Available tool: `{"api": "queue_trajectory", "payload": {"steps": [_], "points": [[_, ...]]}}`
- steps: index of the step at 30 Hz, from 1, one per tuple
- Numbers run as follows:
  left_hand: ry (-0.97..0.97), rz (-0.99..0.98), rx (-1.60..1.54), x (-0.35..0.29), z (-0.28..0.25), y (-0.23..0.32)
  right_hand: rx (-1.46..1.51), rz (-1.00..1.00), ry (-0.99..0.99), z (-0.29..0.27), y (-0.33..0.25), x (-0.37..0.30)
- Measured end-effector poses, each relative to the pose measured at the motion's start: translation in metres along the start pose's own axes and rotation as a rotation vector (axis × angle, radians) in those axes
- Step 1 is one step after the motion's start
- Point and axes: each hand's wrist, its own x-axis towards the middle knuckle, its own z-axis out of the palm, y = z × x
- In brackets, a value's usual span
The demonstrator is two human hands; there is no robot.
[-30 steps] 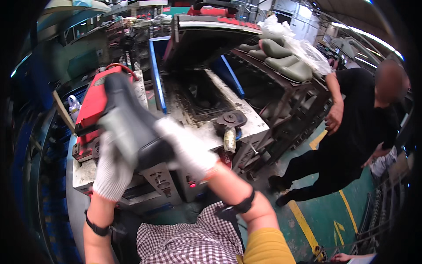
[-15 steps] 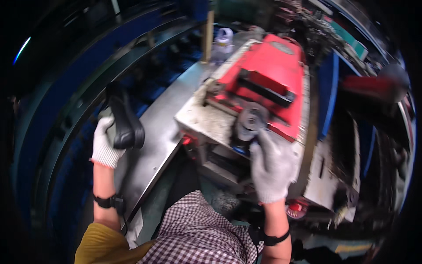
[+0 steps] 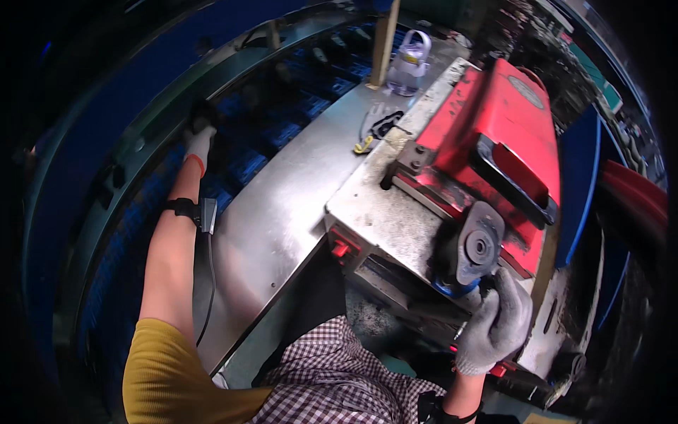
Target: Operating a heat-press machine to bond shoe components in a factory.
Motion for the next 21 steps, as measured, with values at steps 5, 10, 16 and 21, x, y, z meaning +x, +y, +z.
{"api": "queue_trajectory", "payload": {"steps": [5, 10, 16, 21], "points": [[-0.165, 0.324, 0.649, 0.032, 0.032, -0.033, -0.092, -0.088, 0.021, -0.005, -0.006, 0.012], [-0.273, -0.155, -0.276, -0.056, -0.009, -0.022, -0.012, -0.129, 0.056, 0.011, -0.009, 0.019], [-0.466, -0.093, -0.221, -0.274, -0.014, 0.179, -0.081, -0.054, 0.136, -0.012, 0.009, 0.006], [-0.676, 0.218, 0.393, -0.314, -0.037, 0.171, -0.018, -0.009, 0.104, 0.006, -0.002, 0.01]]}}
